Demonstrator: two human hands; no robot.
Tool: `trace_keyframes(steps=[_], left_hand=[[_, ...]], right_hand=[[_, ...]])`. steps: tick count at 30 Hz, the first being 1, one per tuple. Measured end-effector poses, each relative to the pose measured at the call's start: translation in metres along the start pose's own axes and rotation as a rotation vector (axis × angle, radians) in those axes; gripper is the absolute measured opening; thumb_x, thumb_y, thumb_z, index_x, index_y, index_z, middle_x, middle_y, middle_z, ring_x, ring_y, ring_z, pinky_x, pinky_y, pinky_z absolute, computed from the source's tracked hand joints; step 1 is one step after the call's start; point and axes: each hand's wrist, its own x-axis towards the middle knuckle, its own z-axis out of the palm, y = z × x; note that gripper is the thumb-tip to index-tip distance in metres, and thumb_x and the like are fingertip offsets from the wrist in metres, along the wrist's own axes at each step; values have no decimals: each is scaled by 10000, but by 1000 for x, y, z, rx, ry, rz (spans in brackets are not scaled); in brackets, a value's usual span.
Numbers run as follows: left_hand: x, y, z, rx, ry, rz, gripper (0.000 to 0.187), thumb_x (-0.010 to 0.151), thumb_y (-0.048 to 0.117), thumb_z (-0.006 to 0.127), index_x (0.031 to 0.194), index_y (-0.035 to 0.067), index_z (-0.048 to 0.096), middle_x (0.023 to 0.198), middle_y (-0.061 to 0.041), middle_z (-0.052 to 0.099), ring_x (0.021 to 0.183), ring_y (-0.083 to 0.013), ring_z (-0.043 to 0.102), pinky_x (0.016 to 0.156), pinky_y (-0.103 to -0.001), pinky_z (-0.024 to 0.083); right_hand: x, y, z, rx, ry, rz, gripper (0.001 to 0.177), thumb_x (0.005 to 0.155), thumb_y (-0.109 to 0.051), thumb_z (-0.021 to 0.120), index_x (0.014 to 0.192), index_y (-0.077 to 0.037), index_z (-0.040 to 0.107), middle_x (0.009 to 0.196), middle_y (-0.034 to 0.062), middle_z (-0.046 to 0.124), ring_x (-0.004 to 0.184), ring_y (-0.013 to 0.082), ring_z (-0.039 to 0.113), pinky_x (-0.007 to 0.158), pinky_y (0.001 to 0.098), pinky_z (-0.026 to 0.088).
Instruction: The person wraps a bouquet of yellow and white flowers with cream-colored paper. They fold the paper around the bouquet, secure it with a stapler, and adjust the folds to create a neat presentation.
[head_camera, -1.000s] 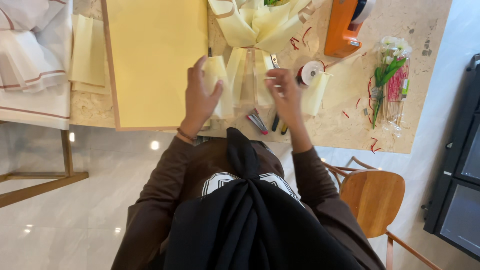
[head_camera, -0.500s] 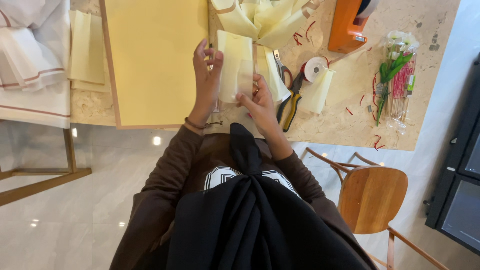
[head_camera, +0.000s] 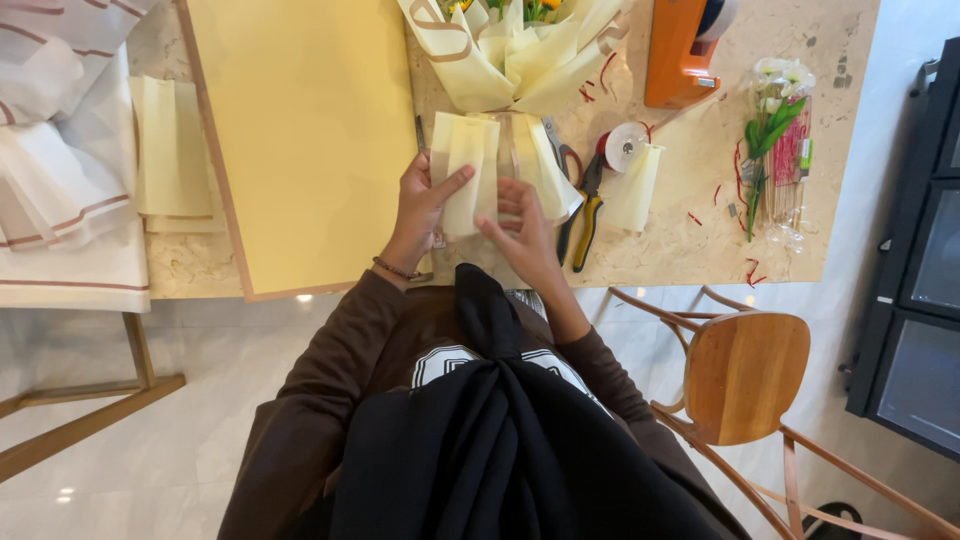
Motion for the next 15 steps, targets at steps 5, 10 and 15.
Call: trace_keyframes(steps=[5,10,15], left_hand=[[-21,-9,2,118,-83,-77,483,776,135,946,1128,52,626,954,-48,735,814,-153,745,729,-318,664],[-9,8,0,205,-177,-134,459,772,153,953,1134,82,681,965,-39,756,843,-126,743,770,-304,651],[35,0,-9,360,-112,-9,333,1063,456,616,980,135,645,785,31,544,711,-68,500,642,-231,412]], right_hand=[[31,8,2,51,193,-42,471,1023,-174,737,1412,-81,489,1193,117,643,1051,192,644,883,318,566],[60,8,-1,30,182,-75,268,1018,-146,729,1247,-83,606,980,117,722,842,168,711,750,271,593],[80,18,-6,-8,162,-14,327,971,-77,756,1232,-157,577,890,14,674,759,76,655,732,209,581]])
